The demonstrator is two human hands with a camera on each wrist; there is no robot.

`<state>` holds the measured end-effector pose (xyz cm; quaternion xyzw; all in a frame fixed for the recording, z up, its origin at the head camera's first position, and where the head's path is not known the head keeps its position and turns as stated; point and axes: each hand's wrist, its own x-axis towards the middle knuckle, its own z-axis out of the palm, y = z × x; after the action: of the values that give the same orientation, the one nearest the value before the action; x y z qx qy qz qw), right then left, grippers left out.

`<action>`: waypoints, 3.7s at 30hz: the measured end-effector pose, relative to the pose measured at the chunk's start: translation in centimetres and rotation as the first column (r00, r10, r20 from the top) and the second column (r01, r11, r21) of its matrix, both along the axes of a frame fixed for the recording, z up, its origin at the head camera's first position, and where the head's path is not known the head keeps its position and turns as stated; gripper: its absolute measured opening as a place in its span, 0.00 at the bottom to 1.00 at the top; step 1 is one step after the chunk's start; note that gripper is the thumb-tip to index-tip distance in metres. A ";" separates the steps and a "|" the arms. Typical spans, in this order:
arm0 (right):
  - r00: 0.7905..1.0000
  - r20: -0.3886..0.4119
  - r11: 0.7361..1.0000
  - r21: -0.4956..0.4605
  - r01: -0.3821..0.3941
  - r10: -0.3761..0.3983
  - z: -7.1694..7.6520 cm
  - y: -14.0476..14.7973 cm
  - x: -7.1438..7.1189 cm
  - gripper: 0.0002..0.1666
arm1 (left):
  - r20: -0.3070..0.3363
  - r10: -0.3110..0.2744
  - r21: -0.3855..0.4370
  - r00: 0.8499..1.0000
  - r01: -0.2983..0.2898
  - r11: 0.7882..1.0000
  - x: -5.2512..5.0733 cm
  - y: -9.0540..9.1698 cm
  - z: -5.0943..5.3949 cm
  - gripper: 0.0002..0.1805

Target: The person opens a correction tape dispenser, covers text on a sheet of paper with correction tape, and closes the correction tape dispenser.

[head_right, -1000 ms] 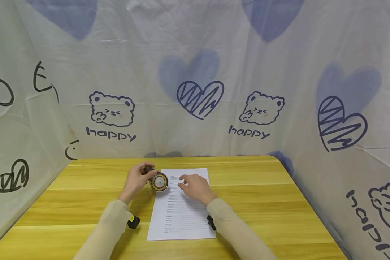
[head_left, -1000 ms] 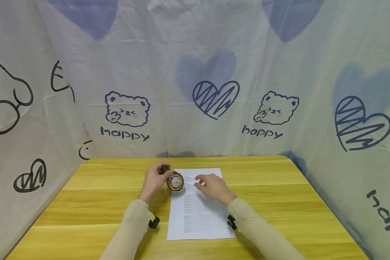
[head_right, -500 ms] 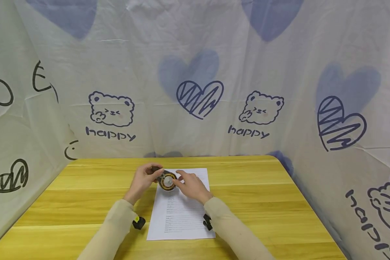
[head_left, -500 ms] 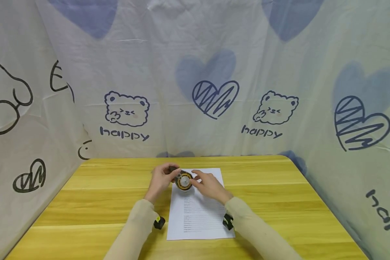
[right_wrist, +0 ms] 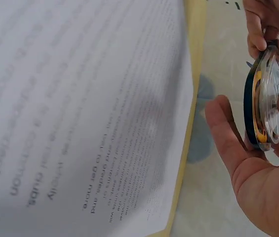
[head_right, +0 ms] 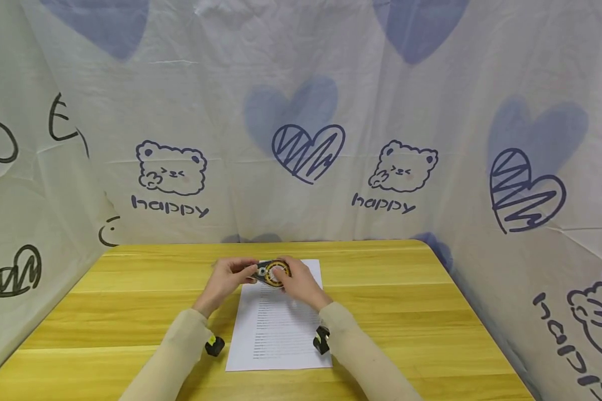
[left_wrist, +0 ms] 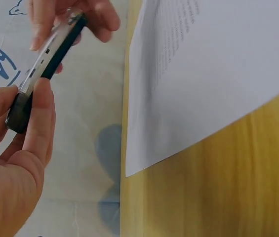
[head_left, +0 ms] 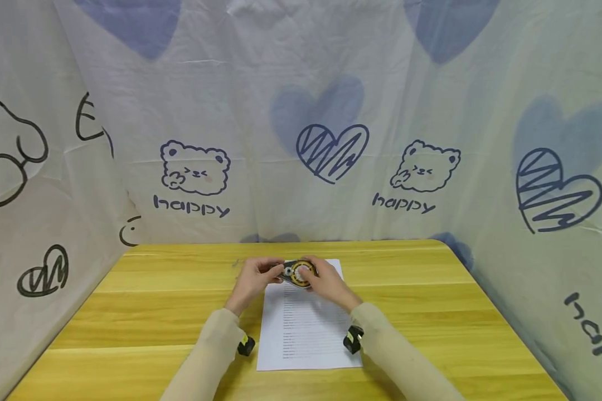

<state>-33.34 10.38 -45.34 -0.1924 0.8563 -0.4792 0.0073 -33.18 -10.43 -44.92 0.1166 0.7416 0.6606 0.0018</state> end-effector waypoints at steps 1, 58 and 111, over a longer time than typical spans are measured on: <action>1.000 0.014 1.000 -0.017 0.002 -0.002 0.1 0.0 0.0 0.26 | 0.003 0.000 0.004 1.000 0.000 1.000 0.0 0.0 0.0 0.14; 0.999 0.028 0.999 0.046 -0.020 0.018 0.4 3.4 -0.4 0.31 | -0.159 0.153 -0.684 0.975 -0.220 0.696 -0.2 -7.4 0.5 0.10; 0.978 0.211 1.000 0.003 -0.009 0.008 -1.5 3.6 -0.2 0.19 | -0.234 0.114 -0.852 0.965 -0.261 0.454 -0.2 -5.8 -0.9 0.18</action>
<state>-33.57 14.00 -46.85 -0.1442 0.8507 -0.4954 0.1003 -33.35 -16.19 -45.84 0.0637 0.9805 0.1745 -0.0649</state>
